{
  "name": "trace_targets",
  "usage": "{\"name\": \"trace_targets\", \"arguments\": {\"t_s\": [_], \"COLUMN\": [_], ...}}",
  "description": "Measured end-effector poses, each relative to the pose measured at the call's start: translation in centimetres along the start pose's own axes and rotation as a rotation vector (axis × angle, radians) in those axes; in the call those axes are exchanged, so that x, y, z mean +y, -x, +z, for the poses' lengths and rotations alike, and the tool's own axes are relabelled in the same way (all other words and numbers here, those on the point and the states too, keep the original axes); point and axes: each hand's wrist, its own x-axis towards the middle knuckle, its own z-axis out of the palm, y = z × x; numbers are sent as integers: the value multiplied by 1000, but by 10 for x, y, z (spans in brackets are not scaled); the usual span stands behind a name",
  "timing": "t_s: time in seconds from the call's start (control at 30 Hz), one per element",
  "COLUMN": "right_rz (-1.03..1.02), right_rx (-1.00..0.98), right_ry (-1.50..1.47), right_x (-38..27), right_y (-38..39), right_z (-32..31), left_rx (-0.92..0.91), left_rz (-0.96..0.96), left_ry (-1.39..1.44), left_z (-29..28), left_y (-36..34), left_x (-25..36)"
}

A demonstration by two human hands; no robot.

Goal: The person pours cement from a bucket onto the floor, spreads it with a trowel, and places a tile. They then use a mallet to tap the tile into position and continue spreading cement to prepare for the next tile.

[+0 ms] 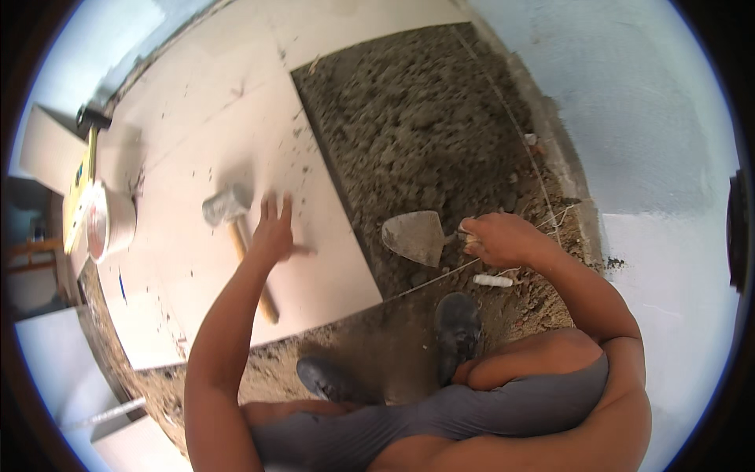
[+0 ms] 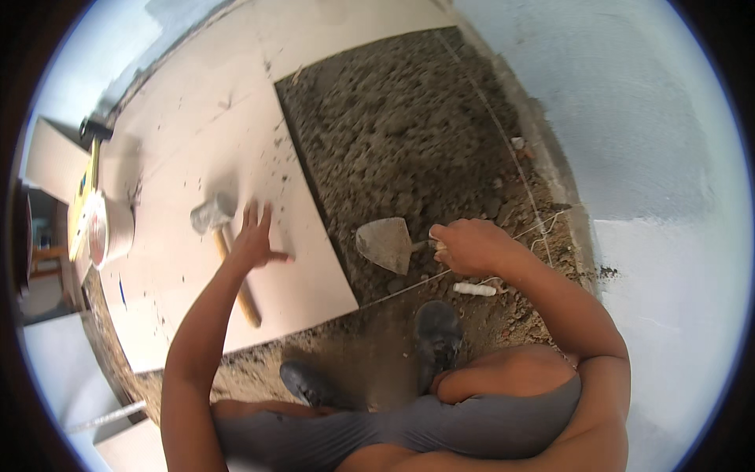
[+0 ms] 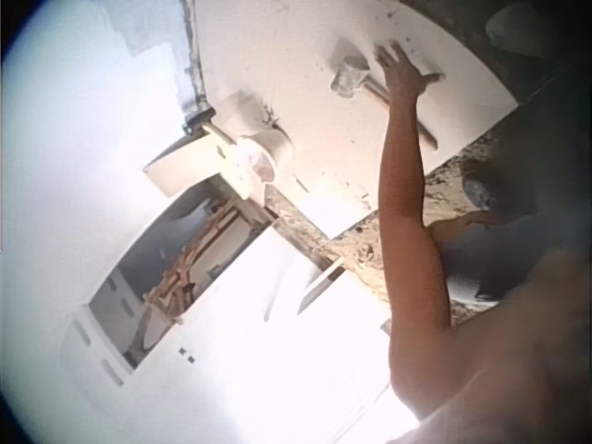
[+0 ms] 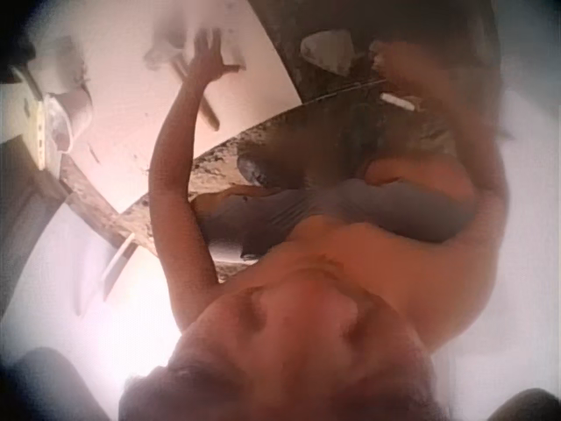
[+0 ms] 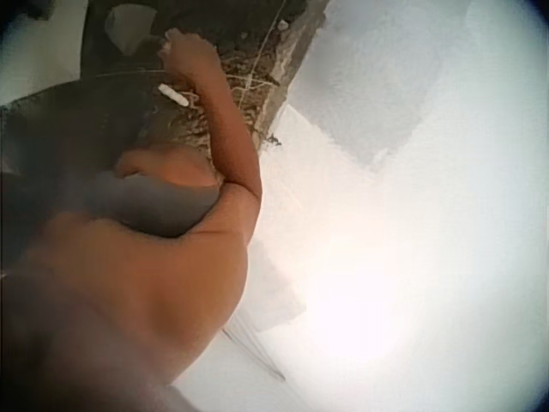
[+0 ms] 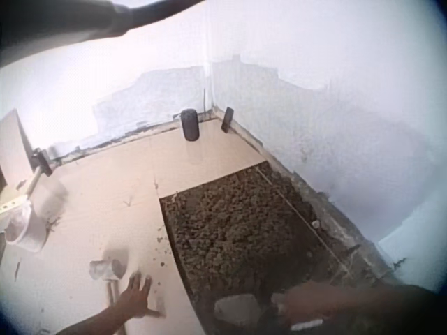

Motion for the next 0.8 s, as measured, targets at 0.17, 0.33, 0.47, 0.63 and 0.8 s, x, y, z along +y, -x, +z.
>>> {"name": "trace_targets", "arguments": {"t_s": [0.17, 0.33, 0.47, 0.63, 0.8], "right_rz": [-108, 143, 338, 396, 423], "right_rx": [191, 378, 665, 521, 638], "right_ry": [-328, -365, -279, -247, 163], "right_x": [52, 78, 116, 136, 106], "right_y": [11, 22, 18, -6, 5], "right_z": [-21, -32, -27, -12, -54], "left_rx": [-58, -72, -92, -108, -73], "left_rz": [-49, -71, -70, -94, -123], "left_ry": [13, 17, 13, 16, 2], "left_z": [-14, -15, -19, -19, -12], "left_y": [1, 5, 3, -2, -1], "left_x": [16, 15, 21, 24, 14]}}
